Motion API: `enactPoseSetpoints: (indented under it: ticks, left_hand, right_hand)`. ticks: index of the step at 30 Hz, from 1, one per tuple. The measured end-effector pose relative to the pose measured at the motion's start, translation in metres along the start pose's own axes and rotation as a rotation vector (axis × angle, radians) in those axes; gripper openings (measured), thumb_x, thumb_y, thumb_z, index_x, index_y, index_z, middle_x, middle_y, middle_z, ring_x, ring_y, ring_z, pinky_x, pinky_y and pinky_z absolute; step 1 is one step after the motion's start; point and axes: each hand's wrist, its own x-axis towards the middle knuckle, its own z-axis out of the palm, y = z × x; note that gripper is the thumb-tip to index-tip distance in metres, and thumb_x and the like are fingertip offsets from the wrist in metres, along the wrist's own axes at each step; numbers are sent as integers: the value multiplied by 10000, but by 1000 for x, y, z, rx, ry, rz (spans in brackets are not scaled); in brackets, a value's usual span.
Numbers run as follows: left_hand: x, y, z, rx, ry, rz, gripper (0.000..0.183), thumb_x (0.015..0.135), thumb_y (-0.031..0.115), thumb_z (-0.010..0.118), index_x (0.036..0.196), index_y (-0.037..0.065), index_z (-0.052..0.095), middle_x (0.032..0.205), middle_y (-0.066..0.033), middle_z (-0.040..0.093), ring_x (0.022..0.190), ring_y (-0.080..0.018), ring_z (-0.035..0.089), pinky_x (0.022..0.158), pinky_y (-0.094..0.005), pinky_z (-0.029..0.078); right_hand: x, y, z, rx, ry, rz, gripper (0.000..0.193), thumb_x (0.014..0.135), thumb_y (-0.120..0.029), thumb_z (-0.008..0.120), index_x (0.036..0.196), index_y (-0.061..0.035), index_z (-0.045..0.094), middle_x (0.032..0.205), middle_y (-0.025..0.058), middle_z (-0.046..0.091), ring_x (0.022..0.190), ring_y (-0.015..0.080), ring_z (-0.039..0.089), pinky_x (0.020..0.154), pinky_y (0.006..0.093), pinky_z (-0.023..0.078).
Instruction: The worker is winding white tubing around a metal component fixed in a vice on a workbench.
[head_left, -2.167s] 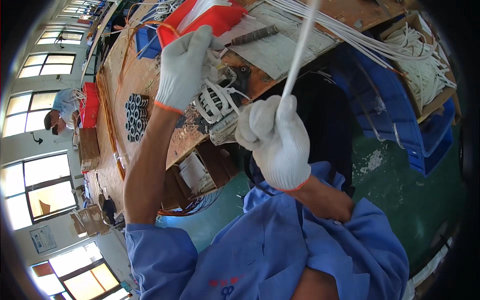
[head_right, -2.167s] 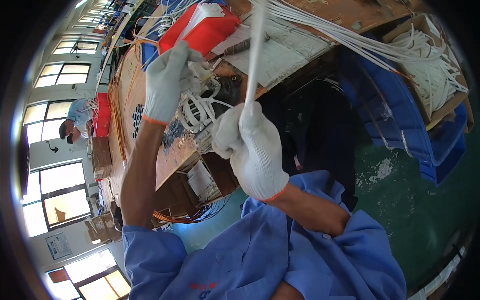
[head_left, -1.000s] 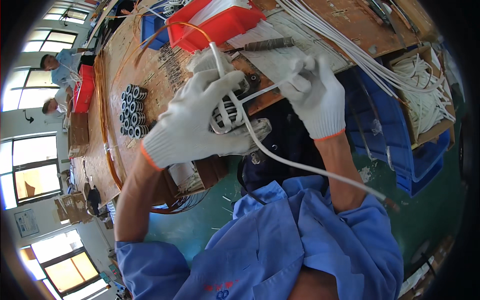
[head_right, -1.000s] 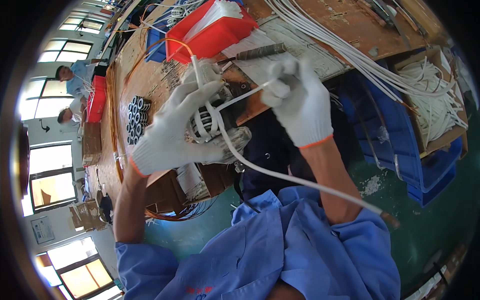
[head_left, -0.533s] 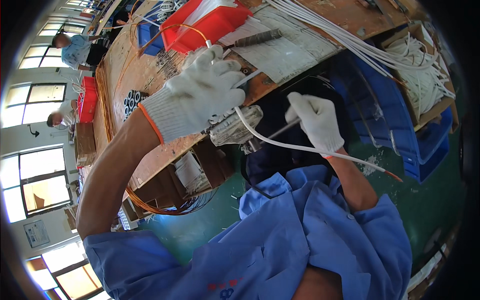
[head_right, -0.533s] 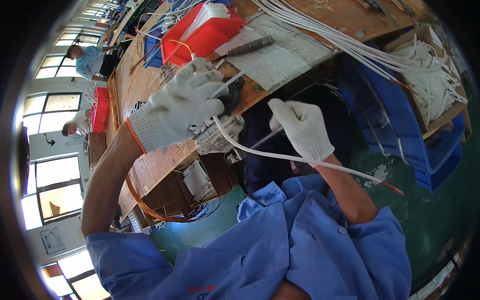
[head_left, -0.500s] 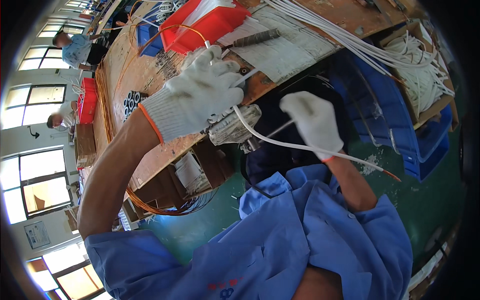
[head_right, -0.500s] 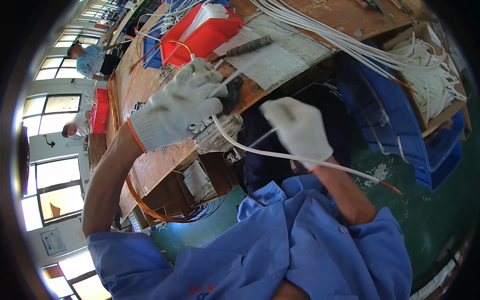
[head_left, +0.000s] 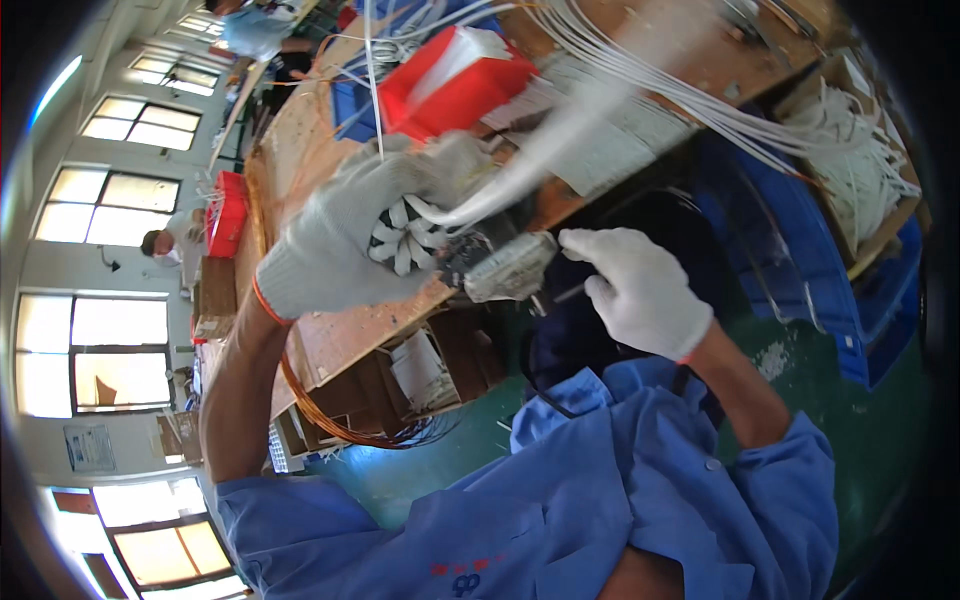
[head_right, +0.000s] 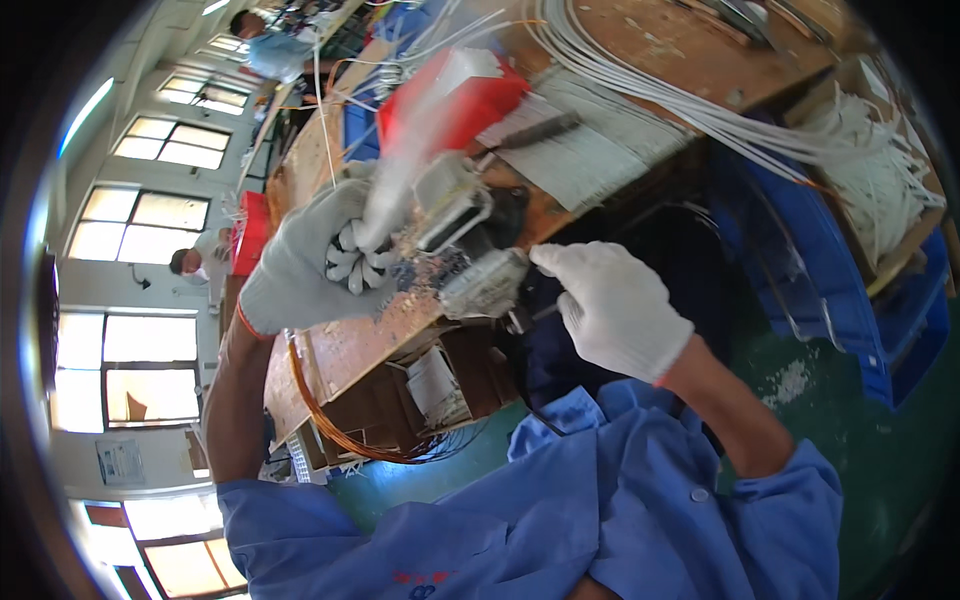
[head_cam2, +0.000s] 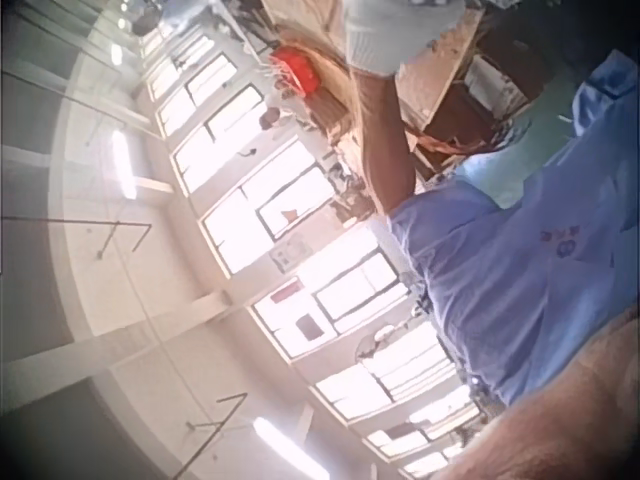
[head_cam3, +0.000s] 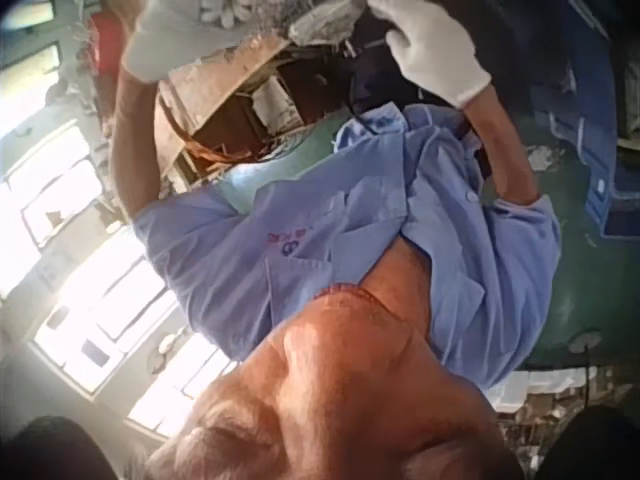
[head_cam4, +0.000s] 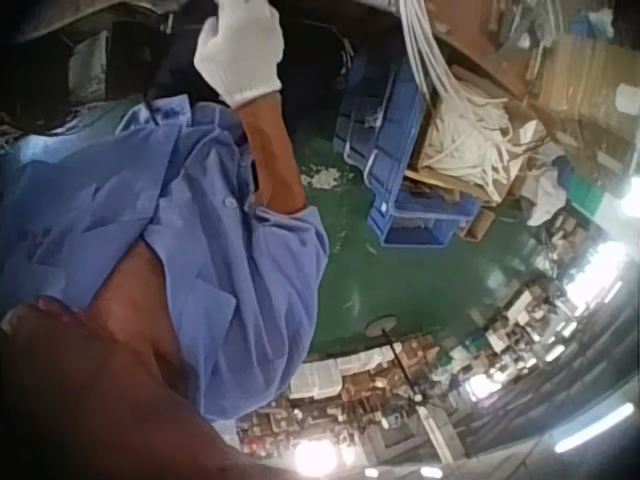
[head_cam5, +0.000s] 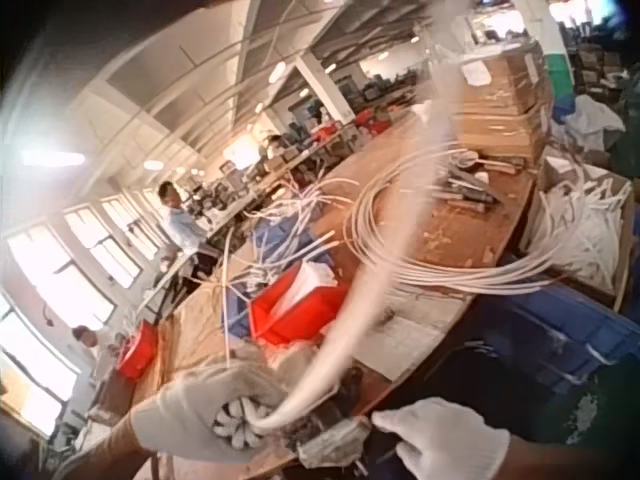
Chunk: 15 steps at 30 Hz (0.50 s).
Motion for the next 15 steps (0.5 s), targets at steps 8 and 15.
enactPoseSetpoints:
  ticks: [8,15]
  left_hand:
    - [-29,28,14,-305,73,-218,662,692,192,966,1291,89,705,1232,-113,724,1124,-308,713,986,-405,579]
    - [-31,26,23,-336,63,-251,690,665,236,1011,1264,84,704,1179,-85,726,1087,-266,719,966,-399,572]
  right_hand:
    - [100,-87,-73,698,-153,-199,658,904,-109,876,1481,46,601,1160,86,761,989,144,714,875,307,606]
    - [103,-58,-41,998,30,-198,514,983,-112,821,1431,49,627,1144,92,754,989,121,705,872,284,601]
